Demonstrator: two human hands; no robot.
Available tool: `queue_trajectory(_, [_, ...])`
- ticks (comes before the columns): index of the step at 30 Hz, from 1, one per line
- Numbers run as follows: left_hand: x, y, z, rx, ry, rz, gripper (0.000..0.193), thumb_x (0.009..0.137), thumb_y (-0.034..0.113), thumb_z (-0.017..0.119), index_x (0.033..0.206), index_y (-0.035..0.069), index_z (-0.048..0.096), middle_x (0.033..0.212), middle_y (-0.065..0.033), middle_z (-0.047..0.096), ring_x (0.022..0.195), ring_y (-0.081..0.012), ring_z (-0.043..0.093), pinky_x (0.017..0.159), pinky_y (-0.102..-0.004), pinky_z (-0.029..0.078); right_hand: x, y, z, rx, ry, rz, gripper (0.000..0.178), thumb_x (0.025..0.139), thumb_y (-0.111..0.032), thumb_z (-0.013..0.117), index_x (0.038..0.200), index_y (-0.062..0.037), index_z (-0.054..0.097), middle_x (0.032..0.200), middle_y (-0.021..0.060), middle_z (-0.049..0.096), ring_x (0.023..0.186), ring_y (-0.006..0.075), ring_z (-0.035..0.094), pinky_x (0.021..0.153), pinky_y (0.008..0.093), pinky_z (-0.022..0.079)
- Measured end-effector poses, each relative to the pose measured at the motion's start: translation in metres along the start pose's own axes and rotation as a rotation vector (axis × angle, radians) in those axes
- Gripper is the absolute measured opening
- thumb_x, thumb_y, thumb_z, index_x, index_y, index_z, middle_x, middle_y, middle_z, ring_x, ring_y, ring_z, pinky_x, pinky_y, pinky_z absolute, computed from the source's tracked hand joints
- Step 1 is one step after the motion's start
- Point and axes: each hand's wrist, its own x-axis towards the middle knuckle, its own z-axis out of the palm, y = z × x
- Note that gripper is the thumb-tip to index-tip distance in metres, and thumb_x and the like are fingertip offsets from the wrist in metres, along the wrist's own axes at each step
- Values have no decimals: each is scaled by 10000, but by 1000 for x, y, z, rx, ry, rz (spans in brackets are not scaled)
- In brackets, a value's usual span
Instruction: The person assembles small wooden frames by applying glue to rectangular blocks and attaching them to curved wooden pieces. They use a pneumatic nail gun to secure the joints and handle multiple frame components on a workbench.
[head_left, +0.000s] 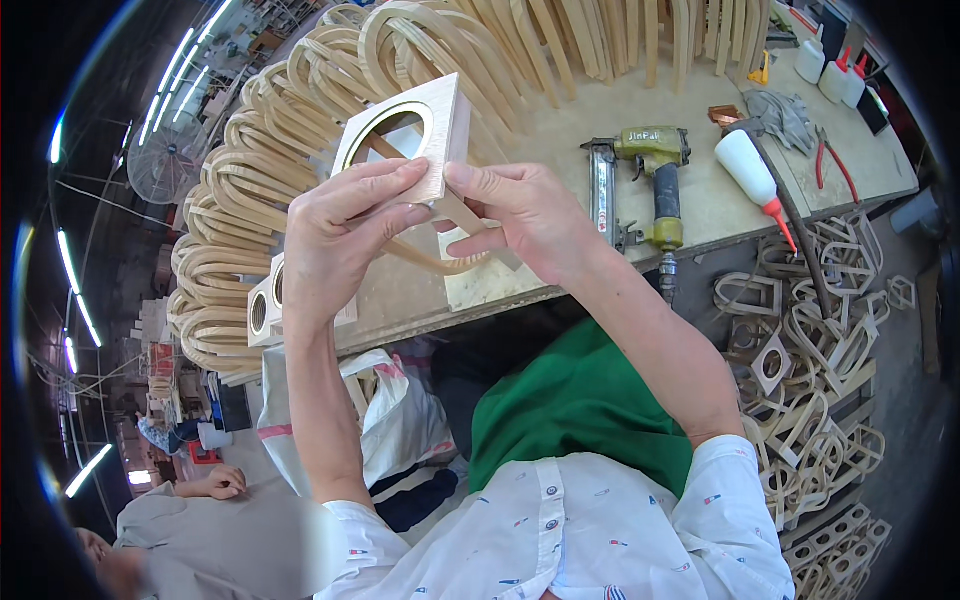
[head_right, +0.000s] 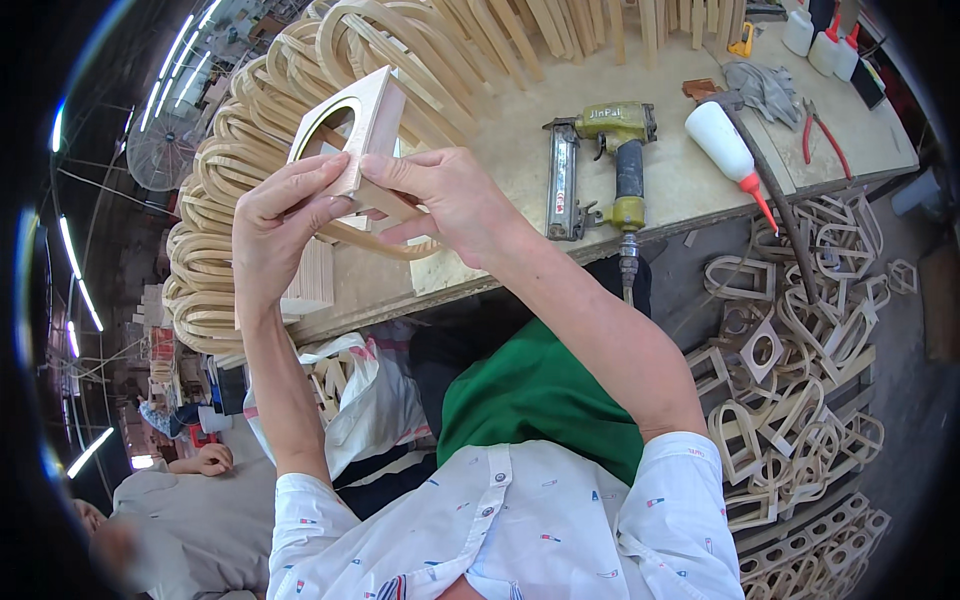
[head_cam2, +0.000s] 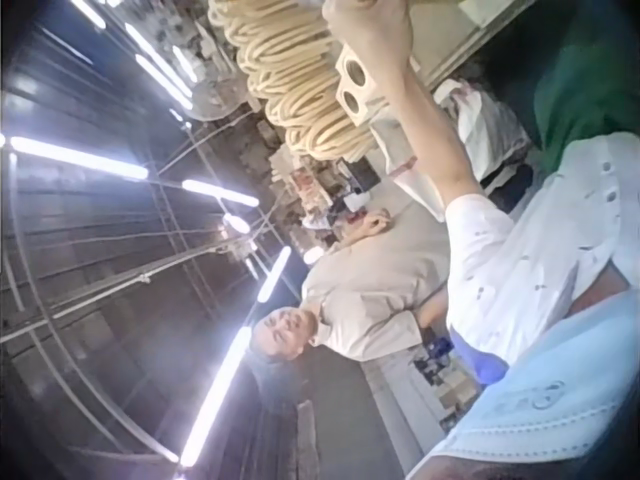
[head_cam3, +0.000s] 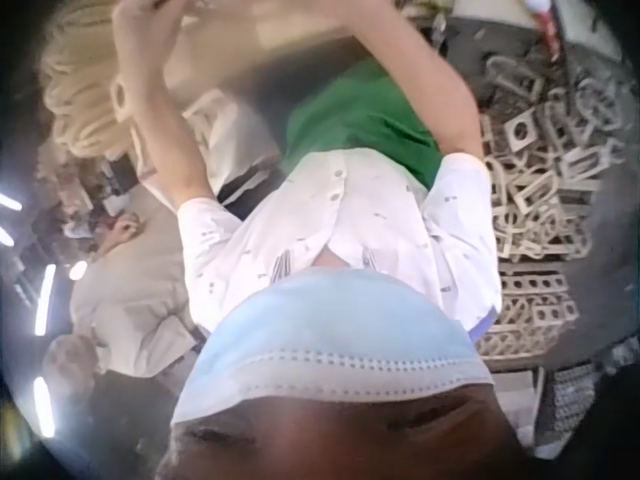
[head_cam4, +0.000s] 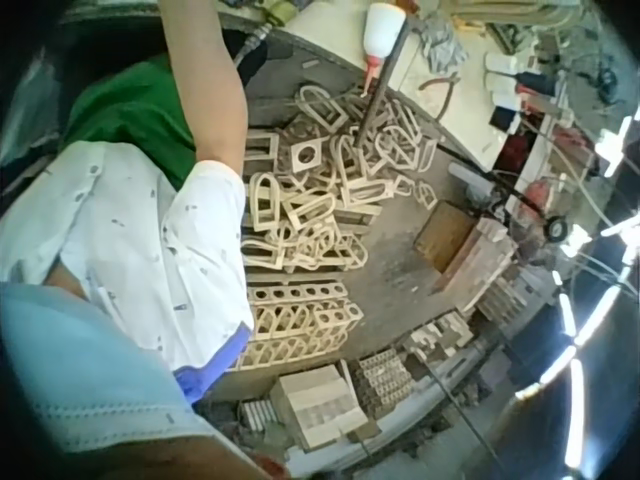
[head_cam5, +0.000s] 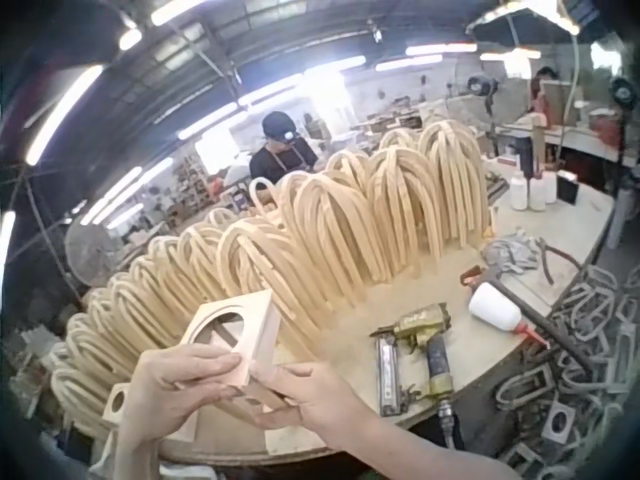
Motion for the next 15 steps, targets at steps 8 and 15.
queue_trajectory(8, [-1, -3, -1, -19, -5, 6, 347, 770, -43, 691, 1114, -6, 664, 1122, -123, 646, 981, -151, 619, 824, -253, 518, 1, 3, 1, 21, 24, -5, 443, 885, -354, 648, 1061, 52, 645, 916, 103, 642, 824, 186, 639, 695, 339, 585])
queue_trajectory(15, [-4, -4, -3, -30, -11, -11, 357, 769, -44, 692, 1121, -2, 662, 1136, -111, 643, 995, -144, 614, 836, -249, 516, 1, 5, 1, 5, 32, 0, 423, 883, -354, 652, 1034, 41, 654, 909, 97, 640, 821, 180, 639, 694, 337, 585])
